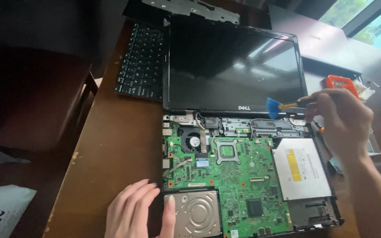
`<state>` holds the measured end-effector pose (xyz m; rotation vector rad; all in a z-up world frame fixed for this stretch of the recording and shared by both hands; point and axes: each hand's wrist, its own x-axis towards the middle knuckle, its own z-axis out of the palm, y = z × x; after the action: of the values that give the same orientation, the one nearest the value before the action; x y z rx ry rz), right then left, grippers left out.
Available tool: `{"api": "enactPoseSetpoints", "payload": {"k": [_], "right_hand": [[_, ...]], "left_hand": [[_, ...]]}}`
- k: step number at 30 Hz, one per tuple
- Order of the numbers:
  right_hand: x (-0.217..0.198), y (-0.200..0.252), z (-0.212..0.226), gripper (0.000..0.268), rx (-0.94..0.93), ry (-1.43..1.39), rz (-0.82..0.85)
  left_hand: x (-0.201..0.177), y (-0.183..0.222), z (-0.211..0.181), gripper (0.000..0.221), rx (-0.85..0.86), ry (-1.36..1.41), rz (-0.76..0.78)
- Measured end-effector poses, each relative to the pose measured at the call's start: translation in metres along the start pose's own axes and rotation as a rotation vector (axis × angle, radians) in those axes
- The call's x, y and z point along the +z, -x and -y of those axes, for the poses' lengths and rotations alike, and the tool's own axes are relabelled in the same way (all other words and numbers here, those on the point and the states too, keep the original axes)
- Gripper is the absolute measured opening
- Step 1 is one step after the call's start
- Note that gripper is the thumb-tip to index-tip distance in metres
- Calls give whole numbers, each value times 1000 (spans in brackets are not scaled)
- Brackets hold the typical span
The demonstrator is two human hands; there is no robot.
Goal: Removing a small circuit board and cleaning the internal motherboard of a laptop using a brush and a cloth.
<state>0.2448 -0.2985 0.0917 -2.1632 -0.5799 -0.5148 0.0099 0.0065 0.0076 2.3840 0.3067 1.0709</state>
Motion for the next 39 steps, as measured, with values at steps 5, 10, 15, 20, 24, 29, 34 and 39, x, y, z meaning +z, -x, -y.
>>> {"api": "enactPoseSetpoints", "payload": {"k": [5, 10, 15, 20, 24, 29, 34, 39], "right_hand": [[-25, 11, -70, 10, -337, 590, -123], [-3, 24, -10, 15, -46, 378, 3], [-15, 15, -15, 12, 330, 294, -25], [-32, 36, -40, 9, -85, 537, -69], [-16, 29, 10, 12, 466, 216, -73], [-45, 42, -62, 14, 98, 543, -153], [-33, 49, 3, 11, 168, 298, 58], [-38, 45, -15, 8, 252, 383, -94]], "left_hand": [[1, 2, 2, 21, -23, 6, 39], [4, 4, 5, 21, -16, 23, 45], [10, 12, 14, 23, -2, 9, 37], [8, 8, 7, 23, -22, 6, 42], [12, 11, 12, 23, 20, 29, 6], [8, 9, 10, 24, 10, 14, 41], [6, 7, 7, 22, -1, 13, 58], [3, 6, 5, 21, -29, 11, 76]]}}
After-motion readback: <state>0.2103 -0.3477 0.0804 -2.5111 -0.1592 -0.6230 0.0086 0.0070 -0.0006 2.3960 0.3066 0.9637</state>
